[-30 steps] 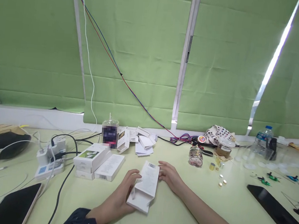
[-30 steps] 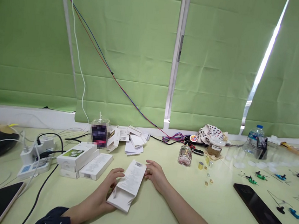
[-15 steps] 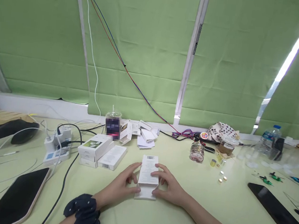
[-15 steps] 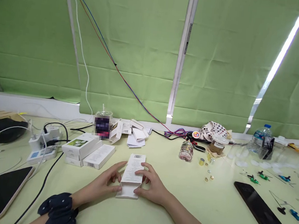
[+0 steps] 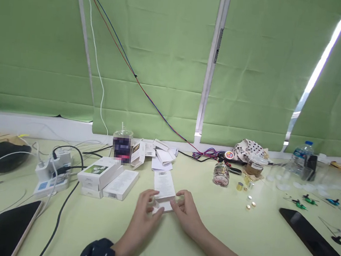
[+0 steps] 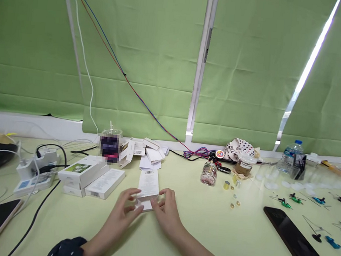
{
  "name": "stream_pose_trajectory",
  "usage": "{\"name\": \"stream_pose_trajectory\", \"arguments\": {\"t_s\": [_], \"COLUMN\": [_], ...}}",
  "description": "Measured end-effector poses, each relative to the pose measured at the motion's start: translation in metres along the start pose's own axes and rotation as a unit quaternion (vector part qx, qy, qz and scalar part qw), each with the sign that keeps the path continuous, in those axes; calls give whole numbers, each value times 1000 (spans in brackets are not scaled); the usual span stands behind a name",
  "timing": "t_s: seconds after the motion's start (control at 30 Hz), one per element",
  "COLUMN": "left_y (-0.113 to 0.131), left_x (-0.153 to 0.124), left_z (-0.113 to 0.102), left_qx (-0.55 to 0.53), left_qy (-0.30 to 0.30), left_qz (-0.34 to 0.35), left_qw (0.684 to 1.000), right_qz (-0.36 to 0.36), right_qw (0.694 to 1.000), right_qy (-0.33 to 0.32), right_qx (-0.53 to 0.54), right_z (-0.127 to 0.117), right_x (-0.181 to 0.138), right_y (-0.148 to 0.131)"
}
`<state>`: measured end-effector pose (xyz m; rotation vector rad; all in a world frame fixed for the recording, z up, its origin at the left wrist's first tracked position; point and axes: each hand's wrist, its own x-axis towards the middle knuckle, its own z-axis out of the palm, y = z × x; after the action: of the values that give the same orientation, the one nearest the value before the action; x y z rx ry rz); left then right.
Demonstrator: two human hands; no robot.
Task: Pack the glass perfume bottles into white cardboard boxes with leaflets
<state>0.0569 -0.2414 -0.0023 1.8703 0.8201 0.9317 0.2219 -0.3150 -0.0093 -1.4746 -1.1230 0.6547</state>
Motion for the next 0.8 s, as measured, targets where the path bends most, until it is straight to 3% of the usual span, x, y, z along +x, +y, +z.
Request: {"name": "stream_pose_trajectory", "arguments": {"t_s": [0.07, 0.1, 0.2, 0.3, 0.4, 0.47, 0.57, 0.63, 0.8], "left_y": [-6, -9, -11, -8, -2, 2, 10, 15, 12], "left_x": [11, 18, 32, 35, 29, 23, 16, 13, 12], "left_z": [-1, -3, -8, -7, -6, -9, -16, -21, -22], "left_qx": [42, 61, 84, 67, 21, 0, 9, 7, -84], "left_qy": [82, 95, 44, -18, -43, -42, -23, -43, -122], "left_qz": [-52, -76, -86, -45, 3, 50, 119, 142, 56], "left_qw": [994, 991, 992, 997, 999, 998, 993, 989, 987], "right_qz": [1, 6, 34, 66, 90, 68, -45, -108, -107], "right_qw": [1000, 1000, 997, 990, 974, 965, 966, 967, 970], "right_qy": [-2, -9, -36, -54, -70, -81, -87, -90, -140], "right_qx": [-2, 7, 56, 116, 193, 239, 241, 211, 166], "right_z": [0, 0, 2, 1, -4, -9, -14, -15, -15], "right_x": [3, 5, 13, 18, 17, 15, 10, 7, 6], "right_y": [4, 6, 11, 10, 4, -2, -10, -13, -3]}}
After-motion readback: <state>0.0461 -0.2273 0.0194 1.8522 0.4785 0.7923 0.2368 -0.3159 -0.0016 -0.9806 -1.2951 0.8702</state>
